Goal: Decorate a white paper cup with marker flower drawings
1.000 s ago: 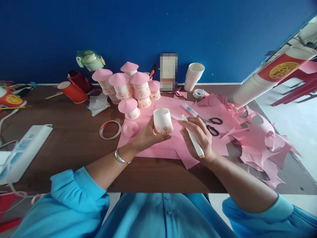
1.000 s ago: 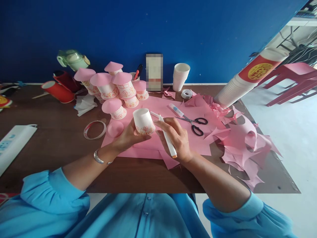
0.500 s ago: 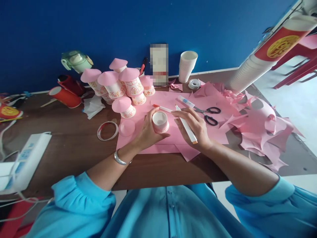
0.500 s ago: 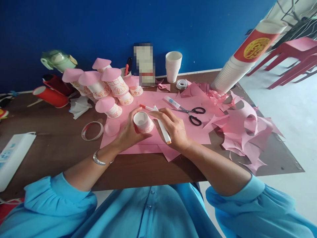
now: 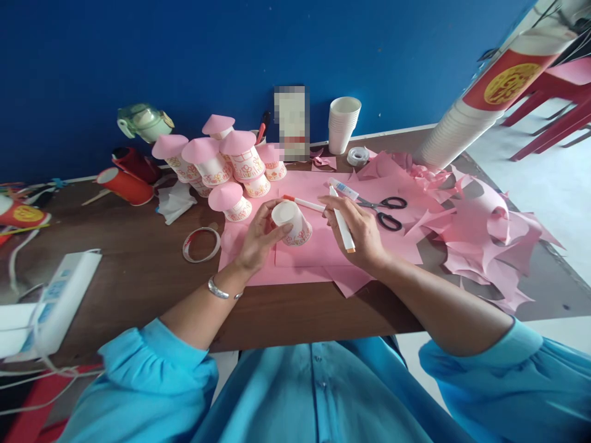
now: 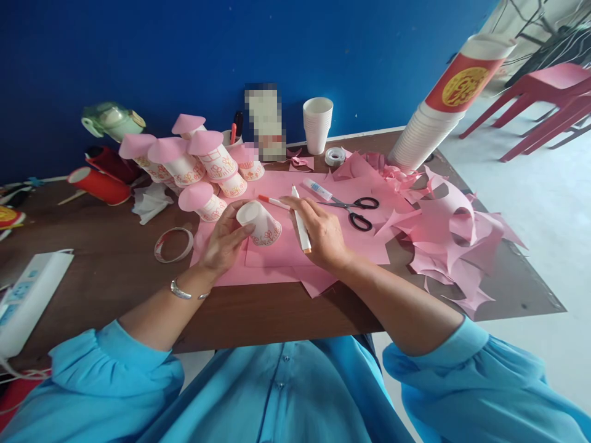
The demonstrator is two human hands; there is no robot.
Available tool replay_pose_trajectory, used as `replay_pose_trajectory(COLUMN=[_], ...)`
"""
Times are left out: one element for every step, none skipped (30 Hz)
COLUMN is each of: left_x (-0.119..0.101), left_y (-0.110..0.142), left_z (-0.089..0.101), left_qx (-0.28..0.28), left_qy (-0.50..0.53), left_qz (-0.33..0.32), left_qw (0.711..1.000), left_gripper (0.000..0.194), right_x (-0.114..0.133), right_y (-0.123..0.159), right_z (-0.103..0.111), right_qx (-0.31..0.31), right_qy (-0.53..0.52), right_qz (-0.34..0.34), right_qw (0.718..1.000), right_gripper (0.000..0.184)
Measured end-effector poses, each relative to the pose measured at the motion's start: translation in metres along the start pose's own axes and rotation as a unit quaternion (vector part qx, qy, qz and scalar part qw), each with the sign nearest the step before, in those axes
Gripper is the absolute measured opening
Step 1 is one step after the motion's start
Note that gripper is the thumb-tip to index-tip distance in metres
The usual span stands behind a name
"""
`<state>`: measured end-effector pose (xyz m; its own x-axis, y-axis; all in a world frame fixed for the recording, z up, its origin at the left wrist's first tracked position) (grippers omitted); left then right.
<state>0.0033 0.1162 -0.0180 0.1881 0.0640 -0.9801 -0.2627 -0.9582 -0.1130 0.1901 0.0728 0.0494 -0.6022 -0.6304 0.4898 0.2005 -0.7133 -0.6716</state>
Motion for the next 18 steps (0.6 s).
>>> replay_pose_trajectory(left_x=[0.0, 0.001, 0.0, 0.0, -0.002, -0.004, -0.008, -0.011, -0.014, -0.015, -0.014, -0.012, -0.01, -0.009, -0.008, -0.008, -0.009, -0.01], left_y=[0.0, 0.0, 0.001, 0.001, 0.002, 0.002, 0.003, 0.003, 0.002, 0.001, 0.0, -0.001, -0.002, -0.003, -0.004, -0.004, -0.004, -0.004], left_z=[0.0, 0.0, -0.002, -0.004, -0.007, -0.009, -0.011, -0.01, -0.008, -0.005, 0.0, 0.005, 0.01, 0.014, 0.017, 0.018, 0.017, 0.015], left_qx=[0.004, 0.011, 0.021, 0.034, 0.048, 0.059, 0.063, 0.058, 0.044, 0.022, -0.005, -0.032, -0.057, -0.076, -0.089, -0.092, -0.085, -0.065], left_qy=[-0.005, -0.012, -0.018, -0.024, -0.028, -0.031, -0.03, -0.027, -0.019, -0.01, -0.002, 0.003, 0.004, 0.003, 0.003, 0.006, 0.01, 0.015], left_qz=[0.002, 0.004, 0.006, 0.007, 0.006, 0.0, -0.01, -0.023, -0.035, -0.043, -0.046, -0.046, -0.045, -0.046, -0.049, -0.054, -0.061, -0.066], left_qw=[1.0, 1.0, 1.0, 0.999, 0.998, 0.998, 0.997, 0.998, 0.998, 0.999, 0.999, 0.998, 0.997, 0.996, 0.995, 0.994, 0.995, 0.996], left_gripper=[0.047, 0.05, 0.053, 0.055, 0.057, 0.057, 0.055, 0.052, 0.048, 0.043, 0.038, 0.034, 0.03, 0.027, 0.025, 0.027, 0.03, 0.035], right_x=[-0.001, -0.003, -0.004, -0.005, -0.006, -0.007, -0.008, -0.009, -0.011, -0.012, -0.013, -0.014, -0.015, -0.015, -0.015, -0.015, -0.014, -0.013], right_y=[0.0, 0.0, 0.001, 0.001, 0.001, 0.001, 0.001, 0.001, 0.002, 0.002, 0.002, 0.002, 0.002, 0.001, 0.001, 0.001, 0.0, -0.001], right_z=[0.0, -0.001, -0.002, -0.004, -0.006, -0.008, -0.009, -0.009, -0.01, -0.01, -0.011, -0.011, -0.012, -0.012, -0.013, -0.012, -0.012, -0.01], right_qx=[-0.002, -0.003, 0.001, 0.008, 0.017, 0.025, 0.031, 0.034, 0.035, 0.037, 0.037, 0.038, 0.039, 0.041, 0.041, 0.042, 0.041, 0.039], right_qy=[0.002, 0.004, 0.006, 0.007, 0.007, 0.007, 0.006, 0.006, 0.005, 0.004, 0.004, 0.004, 0.004, 0.005, 0.006, 0.006, 0.005, 0.002], right_qz=[-0.002, -0.004, -0.005, -0.007, -0.009, -0.011, -0.012, -0.014, -0.016, -0.018, -0.02, -0.023, -0.025, -0.028, -0.03, -0.03, -0.029, -0.028], right_qw=[1.0, 1.0, 1.0, 1.0, 1.0, 1.0, 0.999, 0.999, 0.999, 0.999, 0.999, 0.999, 0.999, 0.999, 0.999, 0.999, 0.999, 0.999], right_gripper=[0.031, 0.033, 0.034, 0.036, 0.038, 0.04, 0.041, 0.041, 0.041, 0.042, 0.042, 0.042, 0.041, 0.041, 0.041, 0.04, 0.039, 0.038])
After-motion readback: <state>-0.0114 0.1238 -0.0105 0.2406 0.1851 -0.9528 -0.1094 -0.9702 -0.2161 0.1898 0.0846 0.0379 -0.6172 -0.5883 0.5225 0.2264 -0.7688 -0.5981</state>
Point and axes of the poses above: each hand's wrist, its own y-axis away from the middle knuckle, its own z-axis out of the back of the hand, x = y × z, the point moved 10 cm from there along -y, towards the middle knuckle, and after that the axes turned 1 degree about x, right-handed, at the moved point
